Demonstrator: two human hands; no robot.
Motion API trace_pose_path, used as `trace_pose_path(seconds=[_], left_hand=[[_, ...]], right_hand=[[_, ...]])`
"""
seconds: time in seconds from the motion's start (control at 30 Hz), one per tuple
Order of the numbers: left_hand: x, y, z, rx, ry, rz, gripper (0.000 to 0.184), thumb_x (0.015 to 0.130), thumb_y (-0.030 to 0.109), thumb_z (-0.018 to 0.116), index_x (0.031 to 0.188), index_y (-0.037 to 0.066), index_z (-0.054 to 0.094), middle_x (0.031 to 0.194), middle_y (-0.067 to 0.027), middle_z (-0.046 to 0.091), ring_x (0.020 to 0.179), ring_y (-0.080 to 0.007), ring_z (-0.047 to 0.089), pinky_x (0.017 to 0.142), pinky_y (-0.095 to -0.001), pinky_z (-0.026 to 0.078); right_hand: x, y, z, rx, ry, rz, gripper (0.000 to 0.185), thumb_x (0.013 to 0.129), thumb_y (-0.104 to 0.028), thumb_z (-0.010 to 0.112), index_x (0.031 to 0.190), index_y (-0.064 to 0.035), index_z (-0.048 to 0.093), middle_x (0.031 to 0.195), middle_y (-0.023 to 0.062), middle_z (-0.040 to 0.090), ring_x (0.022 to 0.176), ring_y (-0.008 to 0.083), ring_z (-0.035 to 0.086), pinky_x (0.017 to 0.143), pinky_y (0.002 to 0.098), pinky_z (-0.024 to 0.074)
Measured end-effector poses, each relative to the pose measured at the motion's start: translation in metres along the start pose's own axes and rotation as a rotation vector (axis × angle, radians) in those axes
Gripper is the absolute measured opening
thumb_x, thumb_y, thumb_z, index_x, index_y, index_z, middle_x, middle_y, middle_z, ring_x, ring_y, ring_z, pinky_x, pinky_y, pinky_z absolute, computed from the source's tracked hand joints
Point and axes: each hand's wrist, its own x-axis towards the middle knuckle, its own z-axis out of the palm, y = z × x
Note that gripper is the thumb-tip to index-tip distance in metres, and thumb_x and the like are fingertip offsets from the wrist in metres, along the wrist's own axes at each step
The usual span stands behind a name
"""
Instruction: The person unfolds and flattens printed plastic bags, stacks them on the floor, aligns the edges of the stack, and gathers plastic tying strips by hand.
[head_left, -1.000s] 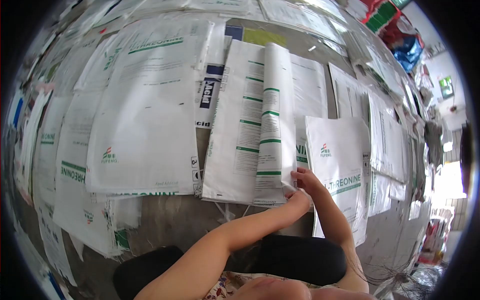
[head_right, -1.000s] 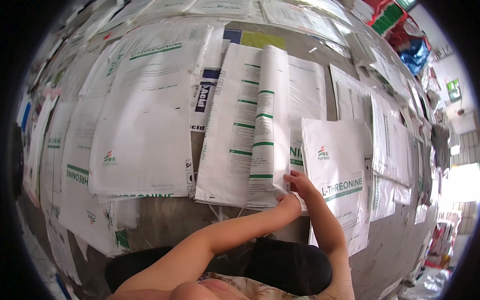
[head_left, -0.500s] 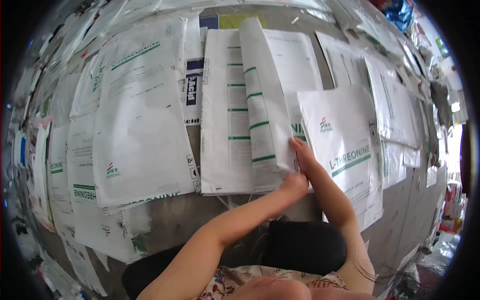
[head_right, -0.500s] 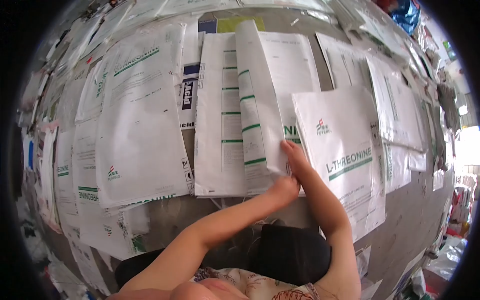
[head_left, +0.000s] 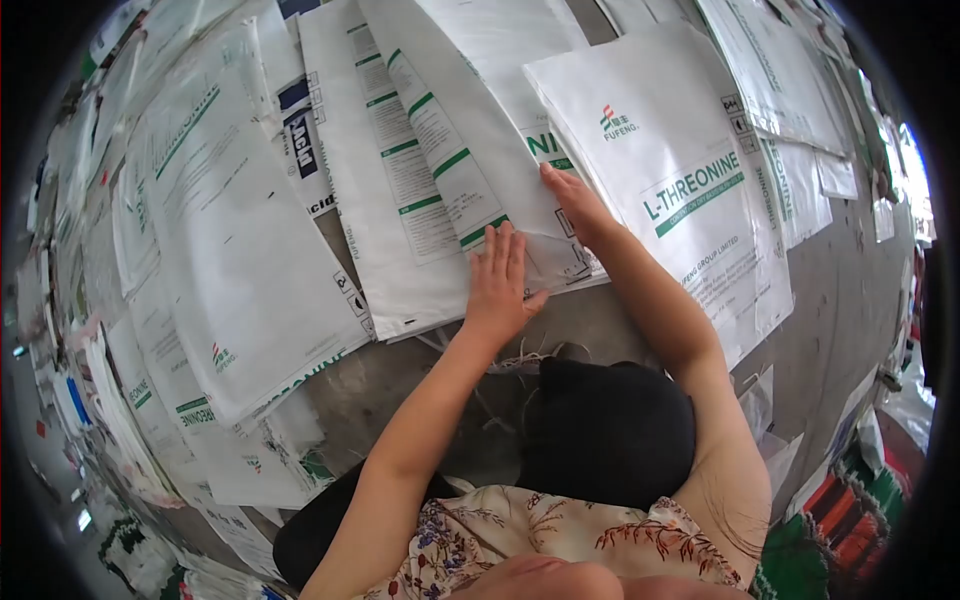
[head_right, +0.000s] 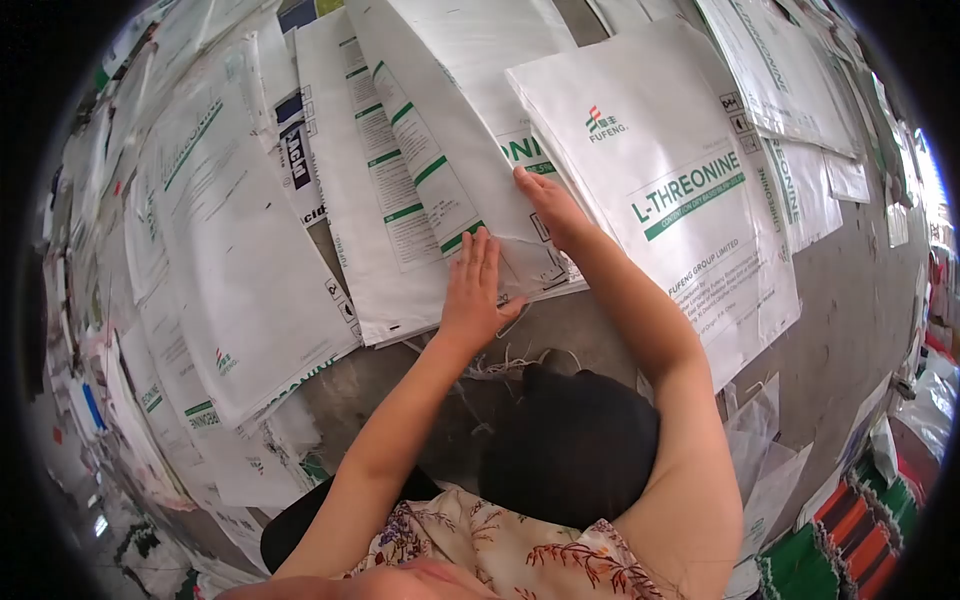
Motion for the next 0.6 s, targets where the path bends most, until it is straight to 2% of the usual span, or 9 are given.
trace_pose_path(seconds=[0.1,0.17,0.33,0.4,0.43,0.5,0.53,0.6], left_hand=[[0.006,0.008,0.002,0.048,-0.067,-0.037,0.092,0.069,0.041,0.067,0.137,-0.002,0.022,0.145,-0.0209,0.015,0.133,-0.0399,0.016,0.100,-0.0566,0.026],[0.010,0.013,0.003,0.055,-0.087,-0.050,0.091,0.070,0.040,0.067,0.137,-0.002,0.022,0.145,-0.0206,0.016,0.133,-0.0401,0.017,0.100,-0.0569,0.025],[0.006,0.005,0.020,0.043,-0.103,-0.051,0.082,0.074,0.032,0.063,0.138,0.001,0.022,0.144,-0.0191,0.020,0.132,-0.0395,0.020,0.101,-0.0574,0.024],[0.004,0.005,0.021,-0.048,-0.071,-0.078,0.070,0.079,0.020,0.057,0.137,0.001,0.024,0.142,-0.0186,0.026,0.132,-0.0383,0.023,0.102,-0.0572,0.023],[0.003,0.004,0.022,-0.046,-0.070,-0.079,0.070,0.079,0.020,0.057,0.137,0.001,0.024,0.142,-0.0186,0.026,0.132,-0.0383,0.023,0.102,-0.0572,0.023],[-0.001,0.002,0.023,-0.339,0.082,-0.143,0.060,0.081,0.009,0.050,0.135,0.001,0.026,0.138,-0.0200,0.033,0.128,-0.0376,0.029,0.103,-0.0535,0.023],[-0.002,0.001,0.022,-0.333,0.088,-0.145,0.060,0.081,0.009,0.050,0.135,0.001,0.026,0.138,-0.0200,0.033,0.128,-0.0376,0.029,0.103,-0.0535,0.023],[-0.006,0.000,0.020,-0.537,0.208,-0.210,0.056,0.081,0.002,0.044,0.134,0.003,0.027,0.133,-0.0208,0.039,0.124,-0.0374,0.035,0.105,-0.0497,0.023]], right_hand=[[-0.018,0.006,-0.004,-0.035,0.078,-0.047,0.043,0.092,-0.041,0.046,0.108,-0.0022,0.056,0.095,0.0045,0.060,0.085,0.0127,0.056,0.076,0.0249,0.0446],[-0.020,0.020,-0.019,-0.245,0.025,-0.055,0.045,0.094,-0.041,0.042,0.110,-0.0008,0.055,0.099,0.0058,0.060,0.090,0.0130,0.055,0.080,0.0250,0.0431],[-0.039,0.031,-0.042,-0.086,-0.088,0.076,0.043,0.095,-0.037,0.041,0.112,0.0000,0.054,0.102,0.0059,0.059,0.090,0.0127,0.055,0.081,0.0252,0.0432],[-0.039,0.032,-0.047,-0.043,-0.150,0.101,0.042,0.095,-0.036,0.041,0.113,0.0001,0.053,0.103,0.0058,0.059,0.089,0.0125,0.055,0.080,0.0256,0.0436],[-0.037,0.032,-0.048,-0.037,-0.165,0.084,0.043,0.094,-0.036,0.043,0.116,-0.0004,0.051,0.101,0.0057,0.059,0.089,0.0122,0.055,0.080,0.0255,0.0437],[-0.034,0.032,-0.047,-0.029,-0.191,0.066,0.043,0.093,-0.035,0.045,0.119,-0.0008,0.050,0.100,0.0055,0.059,0.088,0.0120,0.055,0.079,0.0254,0.0439],[-0.031,0.030,-0.045,-0.063,-0.177,0.084,0.044,0.092,-0.036,0.046,0.119,-0.0009,0.050,0.099,0.0056,0.059,0.087,0.0121,0.055,0.078,0.0253,0.0439],[-0.030,0.019,-0.037,-0.102,-0.175,0.095,0.045,0.092,-0.036,0.047,0.120,-0.0010,0.050,0.098,0.0057,0.059,0.086,0.0122,0.055,0.077,0.0252,0.0439]])
